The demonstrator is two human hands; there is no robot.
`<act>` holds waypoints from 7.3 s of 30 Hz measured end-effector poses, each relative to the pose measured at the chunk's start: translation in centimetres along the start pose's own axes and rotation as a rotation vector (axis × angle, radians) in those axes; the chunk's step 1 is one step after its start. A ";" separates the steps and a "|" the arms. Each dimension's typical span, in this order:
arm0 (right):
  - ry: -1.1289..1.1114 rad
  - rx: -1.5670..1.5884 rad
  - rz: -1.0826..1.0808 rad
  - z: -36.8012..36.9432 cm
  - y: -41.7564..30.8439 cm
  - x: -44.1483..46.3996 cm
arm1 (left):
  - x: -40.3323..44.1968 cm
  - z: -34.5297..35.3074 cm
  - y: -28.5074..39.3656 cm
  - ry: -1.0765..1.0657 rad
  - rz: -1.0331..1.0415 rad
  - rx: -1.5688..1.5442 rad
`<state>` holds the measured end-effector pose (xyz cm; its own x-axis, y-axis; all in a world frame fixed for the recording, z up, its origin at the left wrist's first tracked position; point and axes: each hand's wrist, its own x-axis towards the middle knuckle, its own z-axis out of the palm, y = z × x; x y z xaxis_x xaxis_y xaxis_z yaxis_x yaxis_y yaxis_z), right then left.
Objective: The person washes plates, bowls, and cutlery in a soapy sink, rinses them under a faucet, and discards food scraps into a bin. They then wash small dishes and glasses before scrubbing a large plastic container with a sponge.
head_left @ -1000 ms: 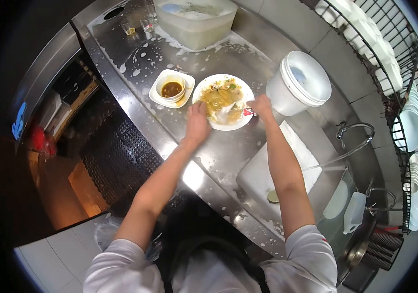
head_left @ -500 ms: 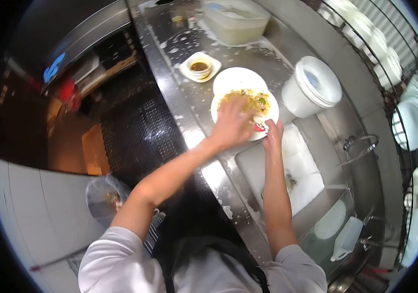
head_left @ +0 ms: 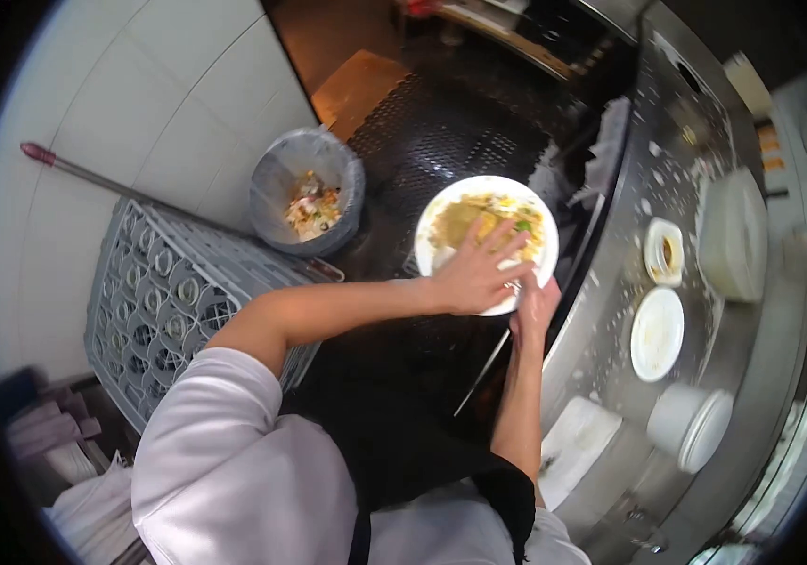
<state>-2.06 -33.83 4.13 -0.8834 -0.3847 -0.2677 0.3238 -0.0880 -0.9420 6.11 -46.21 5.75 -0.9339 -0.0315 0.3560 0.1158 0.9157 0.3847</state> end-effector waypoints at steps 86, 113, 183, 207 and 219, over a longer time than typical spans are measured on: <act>2.094 0.760 0.018 -46.2 15.3 -33.0 | 41.2 25.2 16.4 -0.150 0.353 -0.036; 1.232 -0.475 0.649 -45.9 30.2 -29.5 | 27.2 15.3 15.7 -0.846 -0.198 -0.882; 1.753 -0.757 0.520 -47.4 7.7 -26.3 | 23.8 28.4 21.4 -0.307 0.277 0.198; 1.201 1.034 -0.536 -54.1 4.7 -20.9 | 16.1 25.9 29.6 -0.755 0.897 -0.712; 1.915 -0.203 -0.577 -67.1 -2.7 -26.8 | 14.4 21.0 21.3 -0.679 1.056 -0.420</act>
<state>-1.97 38.38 0.28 -0.0440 0.9472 0.3175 0.0094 0.3182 -0.9480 -11.98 -18.76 1.17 -0.2987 0.9336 0.1978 0.8675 0.1792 0.4640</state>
